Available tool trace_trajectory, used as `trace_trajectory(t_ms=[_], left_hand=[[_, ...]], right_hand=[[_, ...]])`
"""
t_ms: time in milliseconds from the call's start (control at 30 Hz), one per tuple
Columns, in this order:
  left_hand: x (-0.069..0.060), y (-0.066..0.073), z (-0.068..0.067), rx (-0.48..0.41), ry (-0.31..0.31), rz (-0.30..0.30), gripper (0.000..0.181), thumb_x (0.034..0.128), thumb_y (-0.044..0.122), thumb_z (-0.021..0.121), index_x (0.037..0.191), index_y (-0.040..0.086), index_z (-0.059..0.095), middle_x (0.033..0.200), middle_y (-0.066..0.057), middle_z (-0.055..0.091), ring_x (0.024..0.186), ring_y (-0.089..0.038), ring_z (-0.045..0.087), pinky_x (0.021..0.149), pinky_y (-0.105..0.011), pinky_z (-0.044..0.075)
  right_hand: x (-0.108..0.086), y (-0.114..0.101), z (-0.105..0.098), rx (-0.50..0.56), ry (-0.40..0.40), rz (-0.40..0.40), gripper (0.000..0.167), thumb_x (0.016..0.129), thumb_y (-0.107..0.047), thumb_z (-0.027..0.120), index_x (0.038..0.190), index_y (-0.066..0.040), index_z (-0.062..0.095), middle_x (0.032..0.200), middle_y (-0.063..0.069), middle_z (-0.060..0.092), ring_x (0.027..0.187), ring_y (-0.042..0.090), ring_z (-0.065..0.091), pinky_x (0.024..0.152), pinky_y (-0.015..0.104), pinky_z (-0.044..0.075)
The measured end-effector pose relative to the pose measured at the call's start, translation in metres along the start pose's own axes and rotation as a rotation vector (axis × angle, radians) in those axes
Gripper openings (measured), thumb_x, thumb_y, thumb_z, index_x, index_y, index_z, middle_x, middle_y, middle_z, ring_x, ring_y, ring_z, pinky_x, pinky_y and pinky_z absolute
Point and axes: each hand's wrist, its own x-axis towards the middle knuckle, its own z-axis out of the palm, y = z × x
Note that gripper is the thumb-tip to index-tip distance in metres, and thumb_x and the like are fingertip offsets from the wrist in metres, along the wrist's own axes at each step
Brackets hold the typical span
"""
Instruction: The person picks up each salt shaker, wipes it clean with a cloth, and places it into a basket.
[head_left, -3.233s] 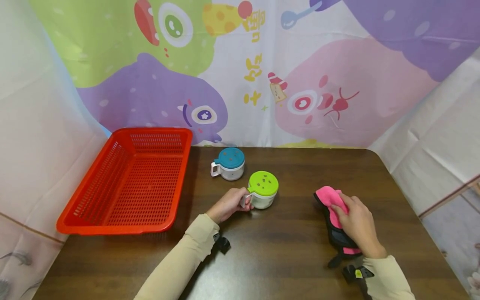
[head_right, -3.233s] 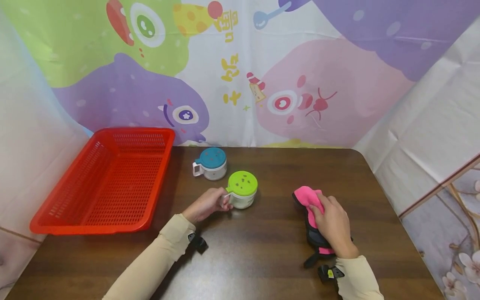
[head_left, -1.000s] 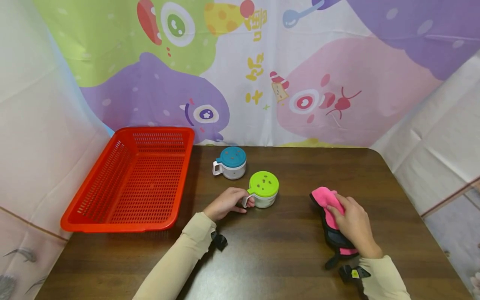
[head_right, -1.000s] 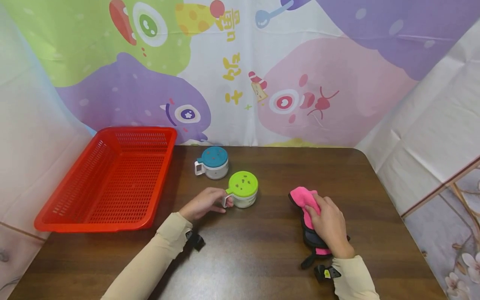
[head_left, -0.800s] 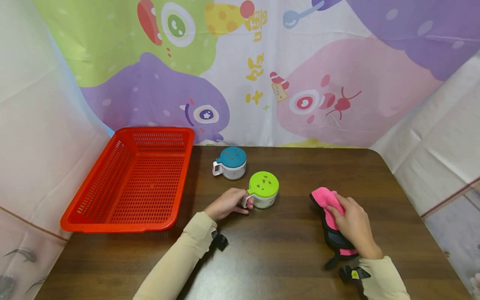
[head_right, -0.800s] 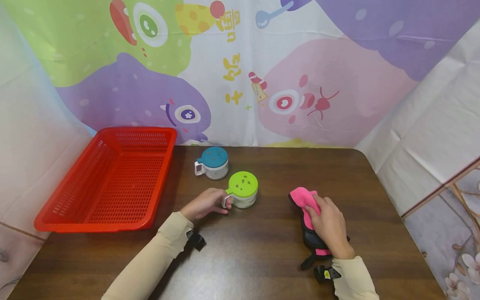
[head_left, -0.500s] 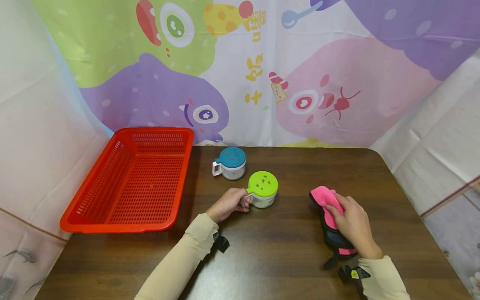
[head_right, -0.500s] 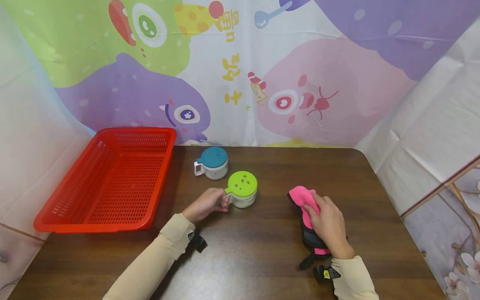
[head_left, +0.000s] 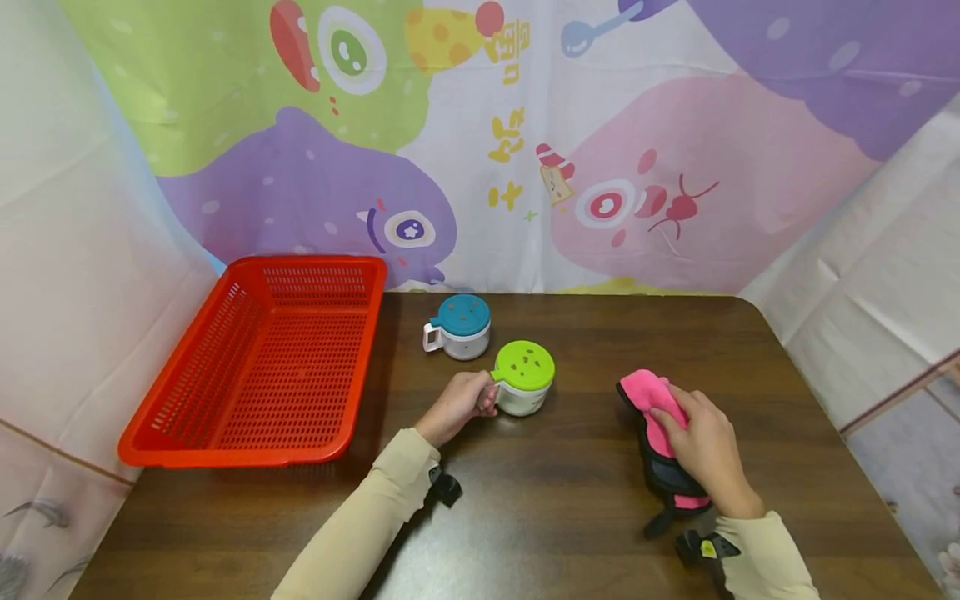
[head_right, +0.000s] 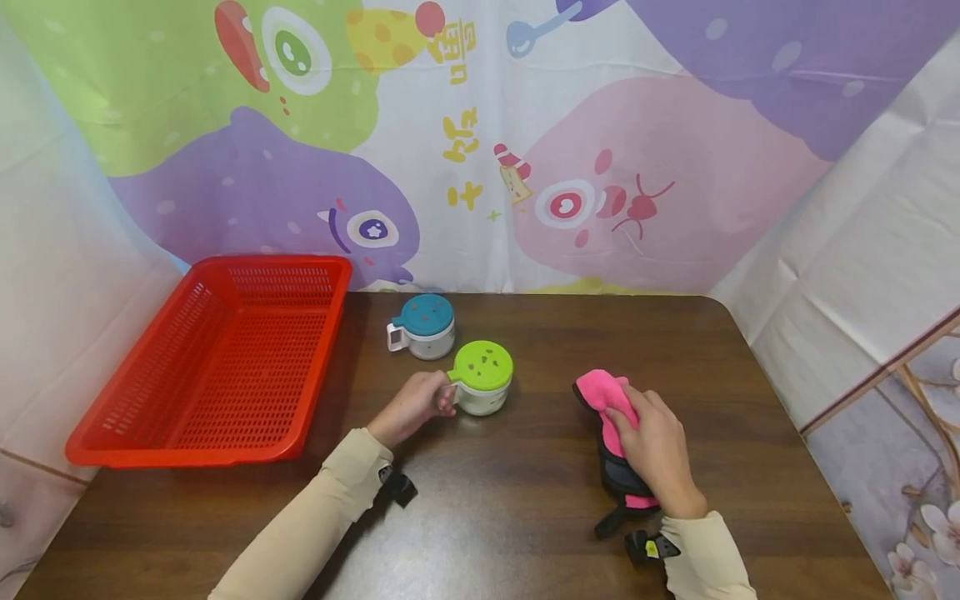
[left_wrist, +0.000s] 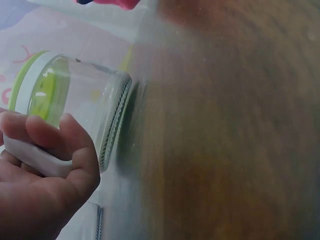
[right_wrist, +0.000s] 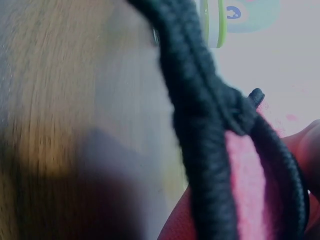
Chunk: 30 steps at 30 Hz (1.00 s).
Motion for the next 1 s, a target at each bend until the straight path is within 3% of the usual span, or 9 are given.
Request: trace_trajectory(t_ms=[233,433,733,1000], left_hand=[[-0.0022,-0.0041,0.0031,-0.030,0.034,0.034,0.023,0.0881,0.009,0.038,0.066,0.008,0.046,0.060,0.004,0.042,0.057,-0.009,0.045,0.065,-0.025,0.050],[-0.0011,-0.0033,0.0049,-0.058,0.051,0.051,0.023,0.0870,0.011,0.039,0.066,0.008,0.047,0.059,0.003,0.041,0.056,-0.010,0.042,0.065,-0.026,0.051],[0.0006,0.0030,0.0044,-0.058,0.083,0.041,0.022,0.0866,0.010,0.038,0.065,0.008,0.044,0.059,0.003,0.039,0.056,-0.011,0.041,0.065,-0.026,0.051],[0.0009,0.0047,0.0049,-0.127,0.092,0.042,0.022,0.0865,0.010,0.038,0.066,0.009,0.045,0.060,0.003,0.039,0.055,-0.010,0.040,0.064,-0.026,0.050]], right_hand=[[-0.0031,-0.0040,0.0000,0.004,-0.009,0.000,0.047,0.082,-0.015,0.075,0.123,0.003,0.061,0.079,0.011,0.056,0.065,0.020,0.044,0.055,0.025,0.036],[-0.0018,-0.0049,0.0021,0.024,0.033,-0.051,0.047,0.080,-0.014,0.076,0.122,0.002,0.063,0.075,0.010,0.054,0.062,0.018,0.041,0.053,0.025,0.034],[0.0028,-0.0067,0.0002,0.037,0.052,-0.061,0.047,0.081,-0.014,0.076,0.123,0.002,0.062,0.074,0.009,0.053,0.062,0.017,0.039,0.054,0.026,0.033],[0.0044,-0.0085,0.0020,0.040,0.075,-0.067,0.043,0.082,-0.013,0.075,0.120,0.002,0.064,0.075,0.011,0.056,0.063,0.018,0.039,0.055,0.028,0.032]])
